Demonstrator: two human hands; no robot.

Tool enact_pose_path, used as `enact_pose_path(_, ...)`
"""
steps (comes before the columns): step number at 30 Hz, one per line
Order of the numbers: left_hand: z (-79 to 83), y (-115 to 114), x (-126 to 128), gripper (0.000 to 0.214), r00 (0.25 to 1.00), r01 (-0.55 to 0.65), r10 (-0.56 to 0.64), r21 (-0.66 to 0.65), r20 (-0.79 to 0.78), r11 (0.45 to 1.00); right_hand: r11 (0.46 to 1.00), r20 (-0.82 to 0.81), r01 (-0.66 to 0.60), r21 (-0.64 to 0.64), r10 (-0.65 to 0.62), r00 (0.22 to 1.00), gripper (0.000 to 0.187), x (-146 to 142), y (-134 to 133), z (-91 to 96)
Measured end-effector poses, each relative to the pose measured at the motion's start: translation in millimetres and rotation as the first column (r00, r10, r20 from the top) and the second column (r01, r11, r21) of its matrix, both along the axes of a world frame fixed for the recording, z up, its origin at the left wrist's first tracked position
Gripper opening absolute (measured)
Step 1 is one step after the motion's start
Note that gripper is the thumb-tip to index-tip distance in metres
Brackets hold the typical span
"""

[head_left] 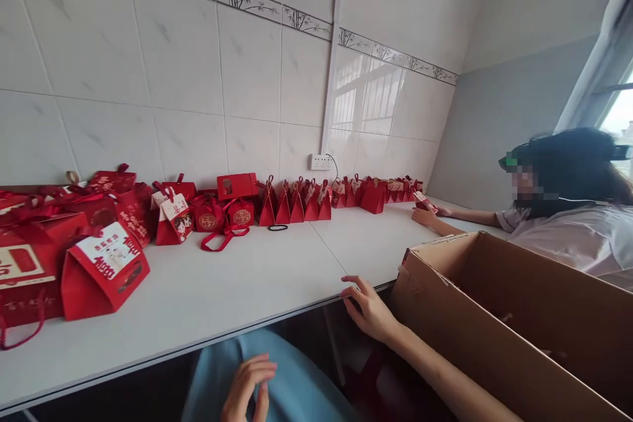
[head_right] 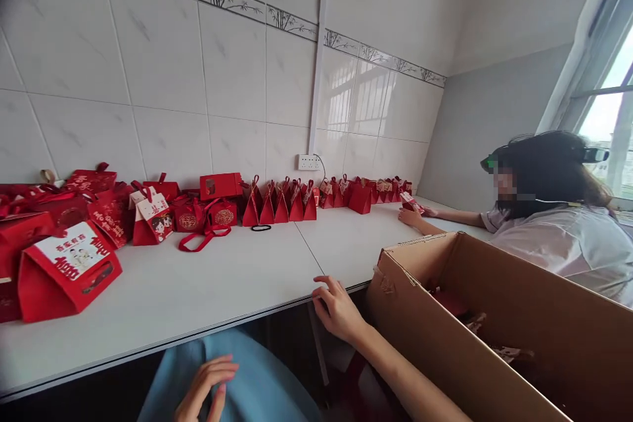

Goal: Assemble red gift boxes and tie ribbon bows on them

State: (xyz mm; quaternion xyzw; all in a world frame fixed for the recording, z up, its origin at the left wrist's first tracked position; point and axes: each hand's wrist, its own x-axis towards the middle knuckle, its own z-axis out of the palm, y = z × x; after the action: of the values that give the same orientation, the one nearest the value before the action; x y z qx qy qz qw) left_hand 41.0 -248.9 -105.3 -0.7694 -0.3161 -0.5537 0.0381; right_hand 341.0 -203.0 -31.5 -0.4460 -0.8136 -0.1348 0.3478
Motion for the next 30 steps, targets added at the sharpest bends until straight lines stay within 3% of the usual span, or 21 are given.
enact_pose_path(5,36.4,14,-22,0.019,0.992,-0.129,0.129,0.062,0.013,0.990,0.992,-0.121,0.101,0.069,-0.092,0.988,0.019,-18,48,-20.9)
enact_pose_path(11,57.7,52,-48,0.016,0.924,-0.361,0.366,0.066,-0.110,0.930,0.981,-0.162,0.163,0.105,-0.145,0.976,0.022,-28,57,-42.9)
enact_pose_path(15,62.7,67,-52,0.015,0.856,-0.481,0.476,0.023,-0.200,0.876,0.978,-0.179,0.170,0.119,-0.147,0.973,0.021,-27,55,-45.1)
enact_pose_path(21,58.1,67,-43,0.015,0.761,-0.594,0.569,0.020,-0.311,0.804,0.973,-0.208,0.191,0.130,-0.162,0.965,0.022,-28,54,-47.3)
enact_pose_path(30,56.9,61,-41,0.019,0.687,-0.652,0.638,0.092,-0.348,0.752,0.972,-0.192,0.174,0.158,-0.143,0.971,0.022,-32,52,-41.2)
